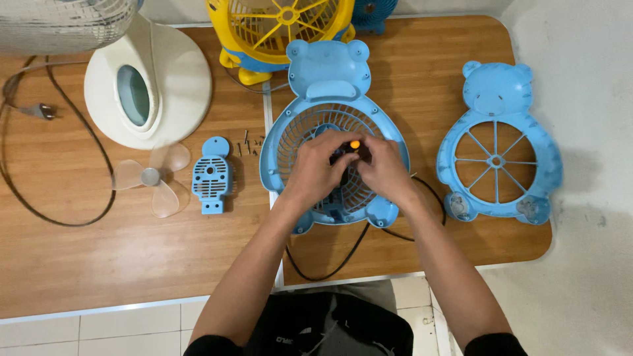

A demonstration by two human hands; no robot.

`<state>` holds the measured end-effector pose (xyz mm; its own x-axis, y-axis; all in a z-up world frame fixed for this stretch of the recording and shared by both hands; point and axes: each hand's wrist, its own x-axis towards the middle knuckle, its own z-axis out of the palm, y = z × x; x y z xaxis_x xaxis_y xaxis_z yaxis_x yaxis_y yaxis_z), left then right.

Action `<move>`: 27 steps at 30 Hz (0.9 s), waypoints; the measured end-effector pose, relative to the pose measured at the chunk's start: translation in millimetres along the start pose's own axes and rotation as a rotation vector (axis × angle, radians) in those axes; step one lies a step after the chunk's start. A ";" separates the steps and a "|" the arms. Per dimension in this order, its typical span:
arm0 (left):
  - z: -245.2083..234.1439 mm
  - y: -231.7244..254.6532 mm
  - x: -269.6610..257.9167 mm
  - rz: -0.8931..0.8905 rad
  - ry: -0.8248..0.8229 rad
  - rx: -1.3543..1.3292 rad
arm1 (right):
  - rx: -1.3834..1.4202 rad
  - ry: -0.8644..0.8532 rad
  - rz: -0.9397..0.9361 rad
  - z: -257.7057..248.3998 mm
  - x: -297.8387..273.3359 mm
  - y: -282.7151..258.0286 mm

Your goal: The person uses a screwdriver to remove and reinsert screws on the central hub of a blue bear-shaped fan. They repeatedly loosen and tighten the same screw while handling the fan's internal components on a wooden table.

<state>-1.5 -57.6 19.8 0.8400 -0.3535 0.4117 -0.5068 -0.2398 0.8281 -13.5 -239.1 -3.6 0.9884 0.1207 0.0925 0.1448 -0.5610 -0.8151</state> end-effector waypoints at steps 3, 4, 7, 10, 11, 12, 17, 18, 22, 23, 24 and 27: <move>-0.4 -1.8 0.4 0.021 0.005 -0.016 | 0.008 -0.001 0.011 -0.2 1.5 -1.8; -0.6 -2.5 0.1 0.028 0.005 -0.024 | 0.016 0.000 0.024 0.2 1.3 -2.1; -0.2 -4.5 -0.5 0.021 -0.003 -0.033 | 0.004 0.013 -0.050 0.5 0.6 -3.0; -0.8 -4.6 -0.9 0.037 0.004 -0.045 | 0.017 -0.003 0.019 1.5 2.2 -7.0; -1.5 -5.2 -0.9 0.042 0.006 -0.045 | 0.020 0.004 -0.009 2.0 2.4 -8.3; -1.6 -5.6 -1.1 0.047 0.008 -0.047 | 0.021 0.011 -0.035 2.0 2.0 -9.5; -1.4 -6.1 -1.0 0.006 -0.008 -0.091 | 0.083 0.006 -0.003 0.3 1.2 -13.2; -1.0 -6.2 -1.2 0.008 -0.008 -0.088 | 0.079 0.008 -0.018 0.1 1.1 -12.9; -0.1 -6.2 -1.8 0.045 0.011 -0.066 | 0.060 0.003 -0.022 -0.2 0.9 -11.0; -0.3 -6.2 -2.0 0.040 0.008 -0.066 | 0.058 -0.003 -0.012 0.2 1.0 -10.6; -0.3 -5.9 -1.9 0.036 0.003 -0.067 | 0.057 -0.007 -0.002 0.2 1.0 -10.2; -0.8 -3.7 -0.9 0.040 0.002 -0.055 | 0.076 -0.016 0.014 0.4 0.2 -10.6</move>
<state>-0.2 -55.7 16.6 0.8196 -0.3598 0.4459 -0.5288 -0.1756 0.8304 -14.9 -232.8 4.9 0.9893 0.1266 0.0727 0.1269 -0.4993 -0.8571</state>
